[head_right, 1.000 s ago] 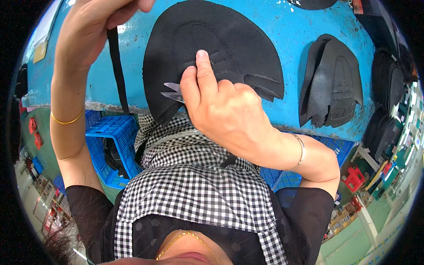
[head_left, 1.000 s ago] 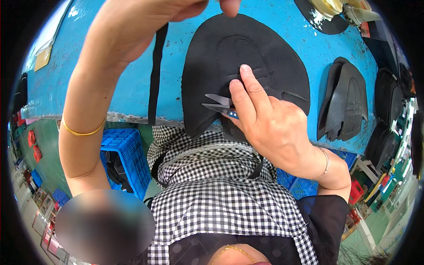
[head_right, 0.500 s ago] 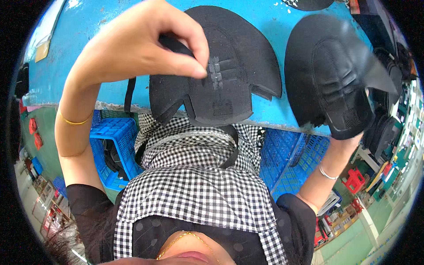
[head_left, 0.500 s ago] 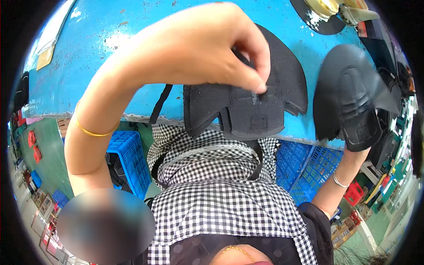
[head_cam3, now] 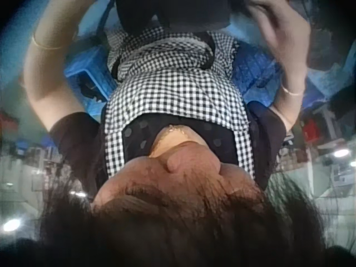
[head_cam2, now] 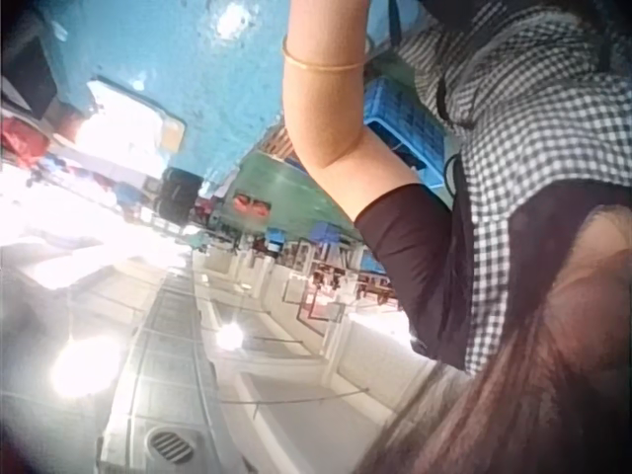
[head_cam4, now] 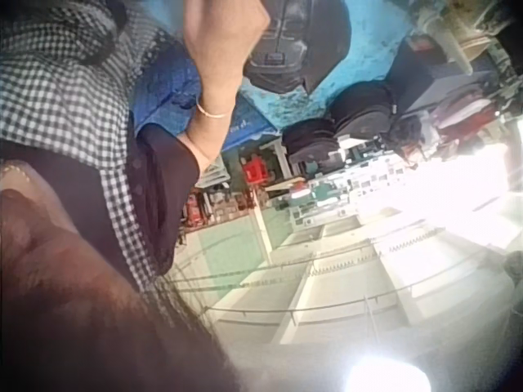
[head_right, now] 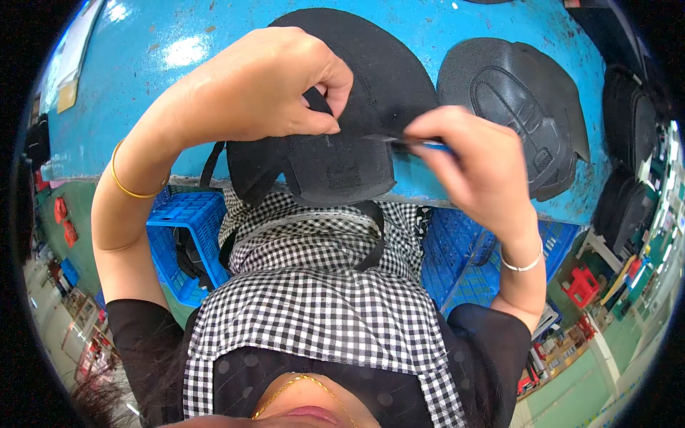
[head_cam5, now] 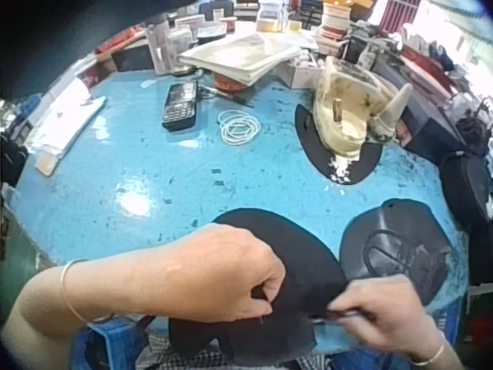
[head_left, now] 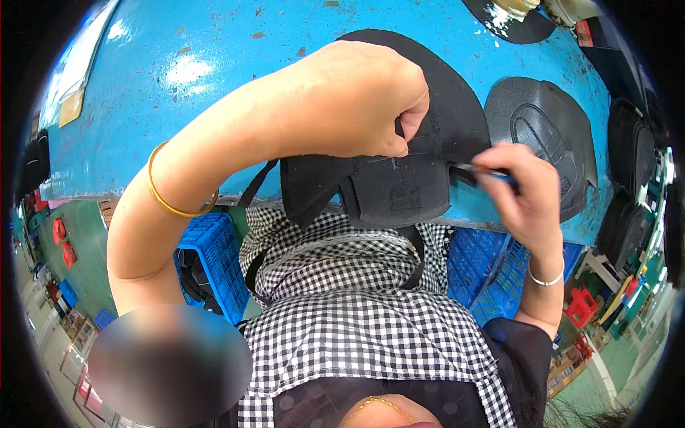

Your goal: Trimming threads and cleaning excess material from shoe upper components using small snips.

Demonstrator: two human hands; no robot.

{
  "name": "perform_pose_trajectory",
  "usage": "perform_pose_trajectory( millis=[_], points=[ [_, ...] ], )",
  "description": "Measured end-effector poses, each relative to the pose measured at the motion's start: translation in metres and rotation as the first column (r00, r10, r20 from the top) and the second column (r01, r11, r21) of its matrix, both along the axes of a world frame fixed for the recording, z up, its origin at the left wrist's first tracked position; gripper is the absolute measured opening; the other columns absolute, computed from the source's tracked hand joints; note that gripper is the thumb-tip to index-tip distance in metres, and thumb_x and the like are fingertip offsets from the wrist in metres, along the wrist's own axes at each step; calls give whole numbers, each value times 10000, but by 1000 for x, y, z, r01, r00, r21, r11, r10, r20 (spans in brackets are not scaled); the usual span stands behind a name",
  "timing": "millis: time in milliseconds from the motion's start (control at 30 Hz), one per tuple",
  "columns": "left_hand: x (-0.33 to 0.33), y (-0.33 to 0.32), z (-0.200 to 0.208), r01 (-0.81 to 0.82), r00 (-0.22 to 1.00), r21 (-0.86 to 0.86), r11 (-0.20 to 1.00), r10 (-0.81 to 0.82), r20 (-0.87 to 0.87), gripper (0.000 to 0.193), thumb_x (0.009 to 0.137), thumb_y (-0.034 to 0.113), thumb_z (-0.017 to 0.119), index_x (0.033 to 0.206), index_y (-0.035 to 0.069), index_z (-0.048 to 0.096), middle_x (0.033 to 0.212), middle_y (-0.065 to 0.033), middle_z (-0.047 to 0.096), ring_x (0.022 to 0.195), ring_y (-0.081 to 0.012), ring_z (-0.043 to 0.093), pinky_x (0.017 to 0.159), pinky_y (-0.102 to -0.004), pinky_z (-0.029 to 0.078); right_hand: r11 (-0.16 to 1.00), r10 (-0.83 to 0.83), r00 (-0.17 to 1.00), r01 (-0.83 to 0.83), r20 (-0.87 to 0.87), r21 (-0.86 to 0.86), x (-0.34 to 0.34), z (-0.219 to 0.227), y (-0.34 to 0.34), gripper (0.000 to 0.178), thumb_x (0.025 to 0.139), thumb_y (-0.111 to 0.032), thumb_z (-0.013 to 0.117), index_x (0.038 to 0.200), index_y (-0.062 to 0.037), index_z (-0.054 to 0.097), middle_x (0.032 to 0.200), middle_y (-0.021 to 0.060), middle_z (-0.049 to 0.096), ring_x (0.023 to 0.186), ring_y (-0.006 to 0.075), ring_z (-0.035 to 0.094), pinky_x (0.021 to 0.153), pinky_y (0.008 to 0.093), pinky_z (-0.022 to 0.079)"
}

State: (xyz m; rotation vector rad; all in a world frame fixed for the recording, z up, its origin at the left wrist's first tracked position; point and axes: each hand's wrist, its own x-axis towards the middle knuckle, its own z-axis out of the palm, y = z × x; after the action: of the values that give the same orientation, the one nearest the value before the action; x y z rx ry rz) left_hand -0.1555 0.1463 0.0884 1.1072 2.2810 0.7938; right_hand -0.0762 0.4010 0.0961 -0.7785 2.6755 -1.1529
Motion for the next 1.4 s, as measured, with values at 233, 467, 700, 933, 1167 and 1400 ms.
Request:
perform_pose_trajectory(
  millis=[233,467,700,933,1167,1400],
  points=[
    [-19,-16,7,-5,970,49,999,17,-242,216,738,223,777,787,28,698,774,-130,688,777,-299,680,721,-383,533,918,272,953,-215,-136,335,-18,-3,-24,185,775,-115,730,883,-99,581,741,41,602,695,250,644,567,376,494],
    [-16,-14,1,-35,997,10,999,36,-73,184,791,184,638,747,5,642,723,-155,653,706,-321,643,701,-405,525,949,244,968,-225,-60,221,-25,-2,-26,170,791,-90,717,902,-93,588,739,57,604,687,265,647,569,371,493],
    [-19,-16,2,19,993,-21,1000,-22,-114,160,806,170,605,744,26,637,697,-134,637,696,-313,625,756,-414,504,972,132,991,-125,-18,196,-26,-1,-34,193,877,-237,694,962,-118,569,778,56,657,681,274,655,566,393,495],
    [-15,-22,-9,60,964,119,991,-27,-263,145,835,157,572,824,37,653,706,-124,631,686,-310,609,716,-400,499,949,140,980,-92,-142,301,-34,-8,-44,261,899,-316,691,949,-84,583,722,81,652,682,281,663,569,404,477],
    [-17,-36,4,-227,972,310,923,196,128,161,850,159,630,881,14,694,700,-90,644,647,-204,604,624,-327,485,981,33,997,-20,-66,193,-17,19,-48,173,818,-81,732,960,-53,638,864,103,689,747,266,688,640,327,524],
    [-24,-47,28,-596,749,449,666,259,609,136,942,128,679,1018,18,700,740,16,644,572,-24,546,510,-157,383,824,180,887,100,-426,557,29,-11,-94,334,791,-178,714,1092,-41,667,1211,147,685,569,110,600,486,262,492]
  ],
)
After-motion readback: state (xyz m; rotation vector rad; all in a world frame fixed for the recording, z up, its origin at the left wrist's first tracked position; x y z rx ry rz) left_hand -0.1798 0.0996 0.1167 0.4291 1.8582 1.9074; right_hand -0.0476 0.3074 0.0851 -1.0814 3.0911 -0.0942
